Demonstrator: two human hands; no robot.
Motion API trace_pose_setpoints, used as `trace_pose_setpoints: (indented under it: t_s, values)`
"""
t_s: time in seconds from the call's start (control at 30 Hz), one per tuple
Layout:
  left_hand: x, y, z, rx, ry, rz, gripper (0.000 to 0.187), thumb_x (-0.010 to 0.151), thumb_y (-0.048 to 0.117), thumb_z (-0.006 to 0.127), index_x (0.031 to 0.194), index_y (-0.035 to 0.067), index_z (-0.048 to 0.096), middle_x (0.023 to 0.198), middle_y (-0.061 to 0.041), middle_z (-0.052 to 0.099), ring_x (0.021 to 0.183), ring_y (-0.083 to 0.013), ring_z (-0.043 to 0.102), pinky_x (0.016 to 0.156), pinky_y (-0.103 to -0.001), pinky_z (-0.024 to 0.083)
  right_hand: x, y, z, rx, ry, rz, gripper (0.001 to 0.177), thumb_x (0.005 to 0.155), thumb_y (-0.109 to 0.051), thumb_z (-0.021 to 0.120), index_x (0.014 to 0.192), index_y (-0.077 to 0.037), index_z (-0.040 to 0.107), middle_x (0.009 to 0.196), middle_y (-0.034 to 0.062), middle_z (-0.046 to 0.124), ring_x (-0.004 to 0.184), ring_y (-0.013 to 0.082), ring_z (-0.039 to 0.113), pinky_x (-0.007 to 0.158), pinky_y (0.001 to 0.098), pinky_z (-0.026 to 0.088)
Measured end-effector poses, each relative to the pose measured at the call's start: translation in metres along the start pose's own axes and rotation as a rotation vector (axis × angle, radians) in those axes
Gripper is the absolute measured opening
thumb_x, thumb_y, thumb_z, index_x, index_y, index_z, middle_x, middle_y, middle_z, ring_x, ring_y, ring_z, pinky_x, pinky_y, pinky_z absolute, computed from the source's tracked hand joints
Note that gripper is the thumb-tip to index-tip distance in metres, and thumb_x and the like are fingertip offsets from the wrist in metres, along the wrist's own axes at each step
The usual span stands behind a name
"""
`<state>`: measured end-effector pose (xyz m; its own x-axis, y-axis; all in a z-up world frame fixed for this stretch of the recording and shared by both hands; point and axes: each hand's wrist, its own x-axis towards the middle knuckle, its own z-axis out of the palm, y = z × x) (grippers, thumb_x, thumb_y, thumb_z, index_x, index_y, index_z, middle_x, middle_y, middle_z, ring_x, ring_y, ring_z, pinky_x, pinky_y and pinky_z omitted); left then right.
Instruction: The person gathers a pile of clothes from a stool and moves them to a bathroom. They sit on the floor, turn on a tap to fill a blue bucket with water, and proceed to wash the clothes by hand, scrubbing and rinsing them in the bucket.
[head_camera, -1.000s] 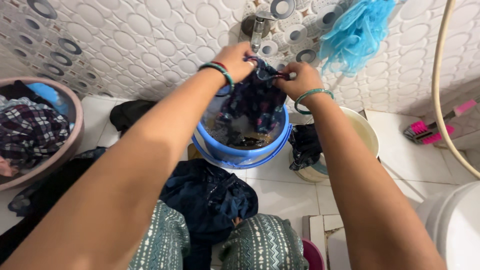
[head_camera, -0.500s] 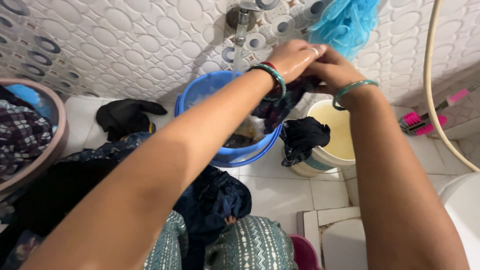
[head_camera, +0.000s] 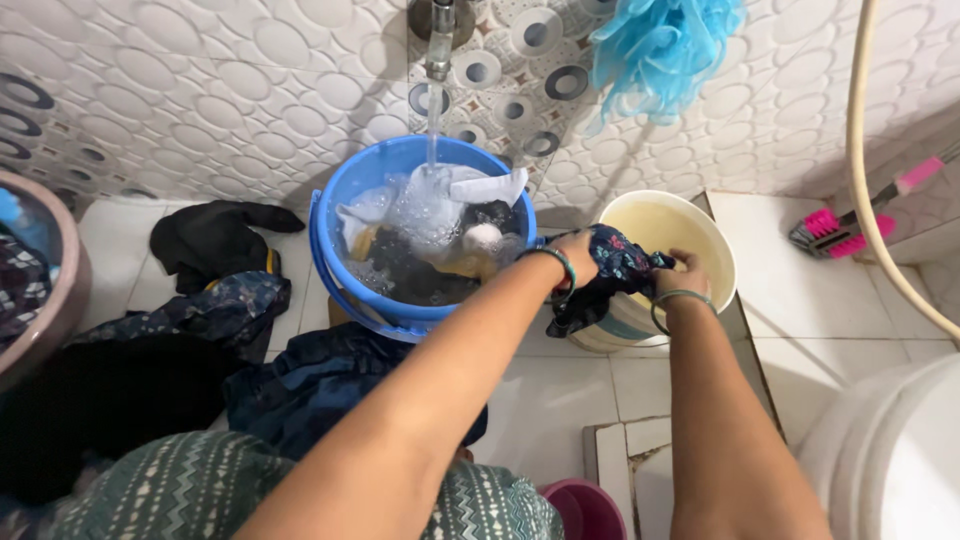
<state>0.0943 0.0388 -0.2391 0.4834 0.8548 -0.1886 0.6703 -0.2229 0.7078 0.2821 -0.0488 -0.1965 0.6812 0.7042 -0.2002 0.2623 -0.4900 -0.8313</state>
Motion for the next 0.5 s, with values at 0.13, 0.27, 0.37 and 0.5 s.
trace_pose_setpoints:
  t_s: [0.13,0.27,0.37,0.5]
  values:
    - [0.006,-0.036,0.04,-0.025,0.112,0.067,0.064,0.083,0.018,0.066,0.14,-0.005,0.045,0.136,-0.034,0.051,0.129,-0.0466,0.052,0.104,-0.045,0.043,-0.007,-0.001,0.009,-0.488,0.199,-0.376,0.039,0.083,-0.013,0.072,0.119,-0.025,0.074,0.132,0.0175,0.057,0.125,0.0401,0.051,0.104,0.054,0.042]
    - [-0.025,-0.01,-0.008,0.042,0.039,0.063,0.043,0.084,0.016,0.061,0.126,0.006,0.067,0.126,-0.025,0.066,0.121,-0.0373,0.063,0.104,-0.043,0.05,-0.052,-0.048,0.027,-0.666,0.259,-0.521,0.032,0.08,-0.02,0.077,0.112,-0.027,0.077,0.135,0.0084,0.057,0.129,0.0357,0.051,0.105,0.0552,0.038]
    - [-0.076,0.019,-0.078,0.082,0.235,0.13,0.03,0.082,0.014,0.062,0.107,0.014,0.077,0.115,-0.018,0.073,0.112,-0.0346,0.068,0.098,-0.045,0.054,-0.094,-0.09,0.052,-0.468,0.289,-0.898,0.03,0.073,-0.02,0.079,0.102,-0.019,0.076,0.124,0.0125,0.062,0.118,0.0385,0.055,0.098,0.0501,0.044]
    - [-0.126,0.014,-0.158,0.287,0.376,0.065,0.026,0.089,0.023,0.065,0.112,0.014,0.074,0.109,-0.018,0.073,0.106,-0.0386,0.068,0.091,-0.05,0.055,-0.139,-0.122,0.096,-0.376,0.018,-1.135,0.031,0.085,-0.018,0.075,0.115,-0.014,0.071,0.121,0.0121,0.065,0.116,0.0363,0.059,0.101,0.0481,0.046]
